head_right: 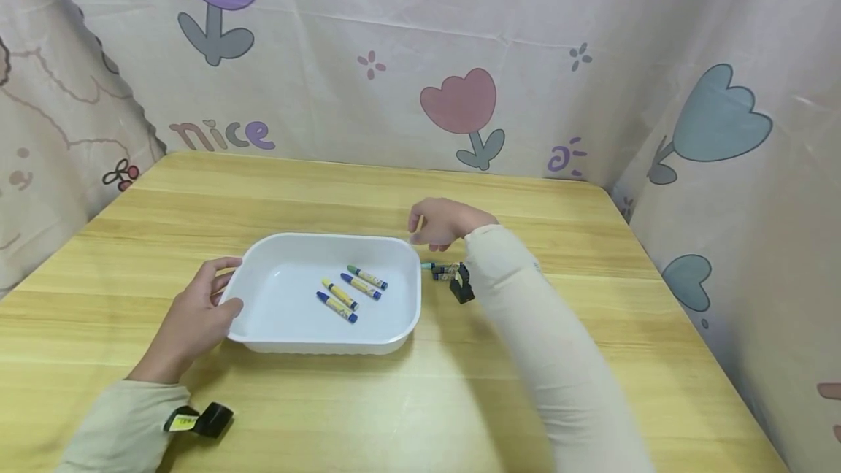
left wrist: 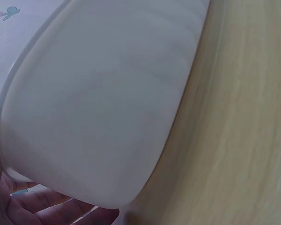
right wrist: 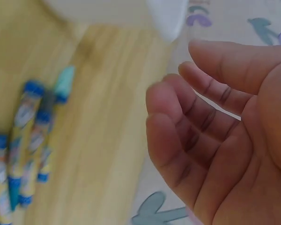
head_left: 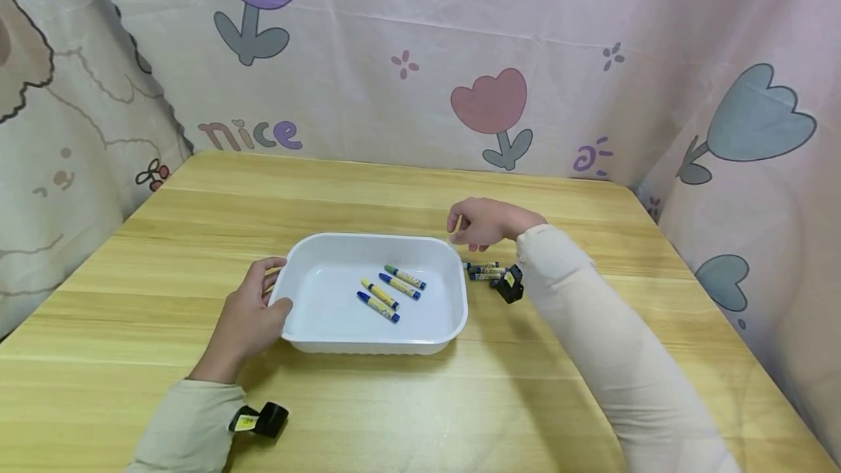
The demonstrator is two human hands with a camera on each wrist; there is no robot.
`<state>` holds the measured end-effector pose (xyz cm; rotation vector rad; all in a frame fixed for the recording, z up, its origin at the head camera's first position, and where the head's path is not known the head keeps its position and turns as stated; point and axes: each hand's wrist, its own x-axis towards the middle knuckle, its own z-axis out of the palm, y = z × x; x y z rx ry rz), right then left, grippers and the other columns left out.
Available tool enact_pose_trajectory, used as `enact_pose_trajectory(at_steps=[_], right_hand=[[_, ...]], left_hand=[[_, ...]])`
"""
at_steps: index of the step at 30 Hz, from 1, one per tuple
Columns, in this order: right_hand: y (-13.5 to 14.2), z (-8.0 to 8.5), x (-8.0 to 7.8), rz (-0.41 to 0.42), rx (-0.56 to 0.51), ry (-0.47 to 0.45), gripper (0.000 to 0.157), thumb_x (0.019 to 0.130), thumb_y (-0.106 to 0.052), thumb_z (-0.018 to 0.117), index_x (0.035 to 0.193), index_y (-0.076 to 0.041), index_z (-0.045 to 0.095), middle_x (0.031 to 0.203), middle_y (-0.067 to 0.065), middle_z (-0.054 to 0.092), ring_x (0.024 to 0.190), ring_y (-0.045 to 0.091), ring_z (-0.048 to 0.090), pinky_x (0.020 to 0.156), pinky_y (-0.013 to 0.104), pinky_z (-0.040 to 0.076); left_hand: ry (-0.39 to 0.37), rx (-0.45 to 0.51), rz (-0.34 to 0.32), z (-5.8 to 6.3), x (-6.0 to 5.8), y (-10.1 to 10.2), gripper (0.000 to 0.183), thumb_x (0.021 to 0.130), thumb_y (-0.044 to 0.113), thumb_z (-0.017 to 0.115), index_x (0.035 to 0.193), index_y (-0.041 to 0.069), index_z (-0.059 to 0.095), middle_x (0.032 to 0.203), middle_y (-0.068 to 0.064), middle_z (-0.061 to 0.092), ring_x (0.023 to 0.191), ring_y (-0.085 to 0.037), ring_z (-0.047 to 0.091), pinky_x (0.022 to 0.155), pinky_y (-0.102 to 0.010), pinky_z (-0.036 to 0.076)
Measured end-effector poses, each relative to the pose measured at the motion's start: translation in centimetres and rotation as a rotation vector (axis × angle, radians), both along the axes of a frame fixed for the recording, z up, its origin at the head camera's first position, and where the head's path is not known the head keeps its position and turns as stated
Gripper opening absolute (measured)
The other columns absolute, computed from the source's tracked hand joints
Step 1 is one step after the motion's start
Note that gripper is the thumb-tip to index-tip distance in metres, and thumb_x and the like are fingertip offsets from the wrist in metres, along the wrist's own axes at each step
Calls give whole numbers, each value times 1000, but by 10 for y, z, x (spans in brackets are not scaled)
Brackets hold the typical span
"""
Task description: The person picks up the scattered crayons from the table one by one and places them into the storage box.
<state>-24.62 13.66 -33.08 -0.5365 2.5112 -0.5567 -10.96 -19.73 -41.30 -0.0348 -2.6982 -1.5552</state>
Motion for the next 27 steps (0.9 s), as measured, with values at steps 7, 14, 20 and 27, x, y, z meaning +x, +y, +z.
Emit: enact_pose_trajectory(at_steps=[7, 14, 20, 27], right_hand=[[23, -22, -4, 0, 47, 67, 21, 95, -14, 60, 112, -3, 58, 90, 8, 57, 74, 19, 52, 64, 30, 44], [35, -39, -6, 15, 64, 24, 16, 91, -6, 63, 107, -3, 63, 96, 7, 61, 83, 20, 57, 71, 29, 51], [38, -48, -7, -14, 81, -3, 15, 89, -2, 62, 103, -5, 64, 100, 7, 62, 87, 20, 56, 72, 29, 51], [40, -51, -7, 25, 120, 52, 7, 94, -5, 60, 95, -6, 67, 88, 4, 62, 79, 18, 55, 70, 29, 49]], left_hand=[[-21, 10, 4, 1, 0, 1, 60, 91, 1, 47, 147, 1, 25, 147, -27, 38, 127, -43, 47, 88, -51, 51], [-5, -9, -13, 0, 0, -1, 58, 91, 0, 47, 145, -1, 26, 143, -29, 41, 125, -43, 49, 89, -49, 51], [-1, -4, -16, 0, 0, -1, 59, 90, 0, 47, 145, 0, 27, 143, -29, 42, 125, -42, 49, 89, -47, 50], [-8, -3, -18, -1, -1, -1, 59, 90, 0, 47, 146, 0, 26, 143, -29, 41, 125, -43, 48, 91, -49, 50]])
